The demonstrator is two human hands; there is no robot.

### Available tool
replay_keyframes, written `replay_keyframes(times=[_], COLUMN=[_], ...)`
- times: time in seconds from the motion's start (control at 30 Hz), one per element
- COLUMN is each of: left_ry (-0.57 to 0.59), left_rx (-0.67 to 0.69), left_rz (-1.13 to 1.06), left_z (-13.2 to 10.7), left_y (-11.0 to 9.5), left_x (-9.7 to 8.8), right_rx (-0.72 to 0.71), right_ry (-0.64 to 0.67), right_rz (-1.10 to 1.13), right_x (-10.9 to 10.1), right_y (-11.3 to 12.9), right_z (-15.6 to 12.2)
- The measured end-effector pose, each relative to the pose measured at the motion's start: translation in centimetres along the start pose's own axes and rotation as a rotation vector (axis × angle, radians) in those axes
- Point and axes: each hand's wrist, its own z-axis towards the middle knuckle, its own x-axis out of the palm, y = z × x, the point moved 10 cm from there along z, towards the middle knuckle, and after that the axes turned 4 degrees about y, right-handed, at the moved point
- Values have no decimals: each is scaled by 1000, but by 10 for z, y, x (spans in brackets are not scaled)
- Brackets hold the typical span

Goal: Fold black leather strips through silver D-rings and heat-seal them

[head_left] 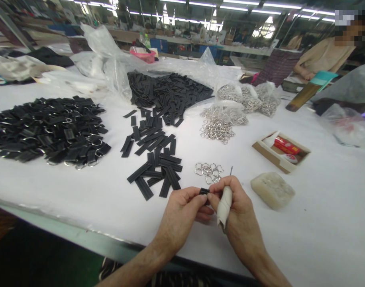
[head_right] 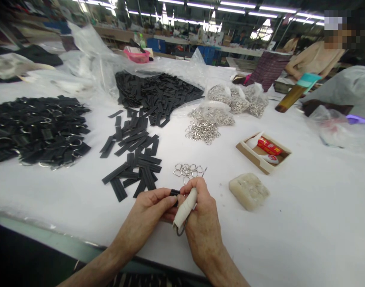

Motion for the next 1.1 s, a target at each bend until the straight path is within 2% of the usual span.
replay_keyframes(times=[0.27,0.37,0.63,0.77,0.87,0.97,1.1], left_ry=[30,57,57,94,105,125,183], left_rx=[-31,-73,-137,-143,-158,-195,-228], left_rz=[-36,-58,-87,-57,-1,63,89], left_z=[2,3,8,12,14,20,28], left_y=[3,8,13,15,16,20,26], left_x=[4,6,4,11,16,21,35], right_rx=[32,10,-41,-92,-55,-54,-20], right_ry=[30,9,-19,-237,-417,-454,-389], right_rz=[6,-24,-110,-262,-300,-250,-304], right_x=[0,-12,-85,-137,-172,-190,-194], right_y=[-4,1,1,11,14,15,11], right_z=[-1,-1,-12,-23,-31,-31,-24])
